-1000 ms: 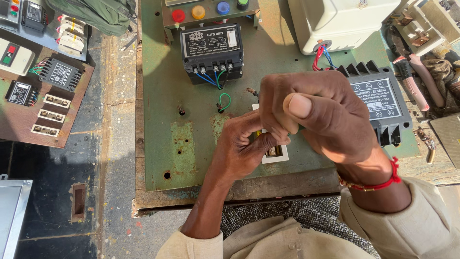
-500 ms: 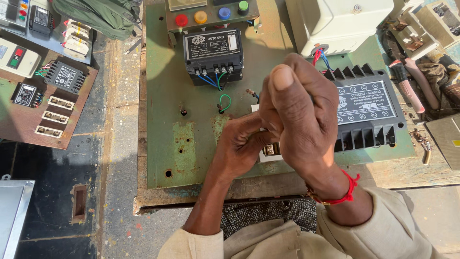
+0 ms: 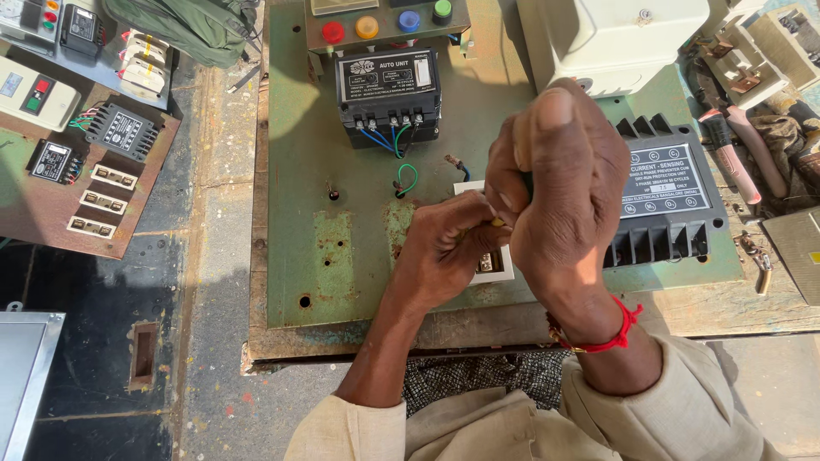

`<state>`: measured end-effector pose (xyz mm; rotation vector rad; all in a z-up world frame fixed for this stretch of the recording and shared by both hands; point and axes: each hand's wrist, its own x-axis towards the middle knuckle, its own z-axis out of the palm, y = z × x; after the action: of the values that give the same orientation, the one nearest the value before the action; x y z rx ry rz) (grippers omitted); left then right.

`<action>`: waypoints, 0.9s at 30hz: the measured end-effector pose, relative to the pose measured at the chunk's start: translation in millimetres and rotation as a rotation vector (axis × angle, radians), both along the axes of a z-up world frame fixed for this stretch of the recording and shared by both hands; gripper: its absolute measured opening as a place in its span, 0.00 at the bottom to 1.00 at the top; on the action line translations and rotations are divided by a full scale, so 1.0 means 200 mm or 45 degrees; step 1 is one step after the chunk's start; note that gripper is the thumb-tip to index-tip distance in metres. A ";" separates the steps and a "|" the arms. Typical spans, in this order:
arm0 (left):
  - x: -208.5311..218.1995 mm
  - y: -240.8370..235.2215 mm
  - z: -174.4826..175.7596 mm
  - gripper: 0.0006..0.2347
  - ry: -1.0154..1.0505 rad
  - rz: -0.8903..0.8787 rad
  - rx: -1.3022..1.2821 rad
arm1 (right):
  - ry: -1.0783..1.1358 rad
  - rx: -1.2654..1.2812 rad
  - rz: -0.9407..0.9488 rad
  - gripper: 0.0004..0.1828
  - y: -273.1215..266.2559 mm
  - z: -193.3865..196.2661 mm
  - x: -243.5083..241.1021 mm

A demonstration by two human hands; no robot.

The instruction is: The person unscrews a component from an electrical panel using a screwdriver, handles several small screws and metal parts, and wipes a component with a cloth.

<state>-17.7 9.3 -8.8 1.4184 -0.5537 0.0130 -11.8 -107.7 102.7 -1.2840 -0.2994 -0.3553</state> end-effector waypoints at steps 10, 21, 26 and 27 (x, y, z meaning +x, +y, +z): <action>-0.01 0.06 -0.02 0.04 0.004 -0.024 0.017 | 0.144 0.063 0.702 0.25 -0.08 -0.05 0.05; -0.01 0.05 -0.09 0.09 0.006 -0.023 0.066 | 0.217 0.096 1.190 0.29 -0.14 0.01 0.16; -0.02 0.04 -0.04 0.08 0.039 -0.049 -0.060 | 0.146 0.058 0.436 0.29 -0.01 -0.06 0.06; -0.03 0.04 -0.02 0.09 -0.003 0.001 0.026 | 0.139 0.030 0.325 0.28 0.00 -0.05 0.05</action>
<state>-23.8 17.7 -12.0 1.4388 -0.5566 0.0101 -2.4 -108.7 92.0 -1.2204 -0.3606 -0.0715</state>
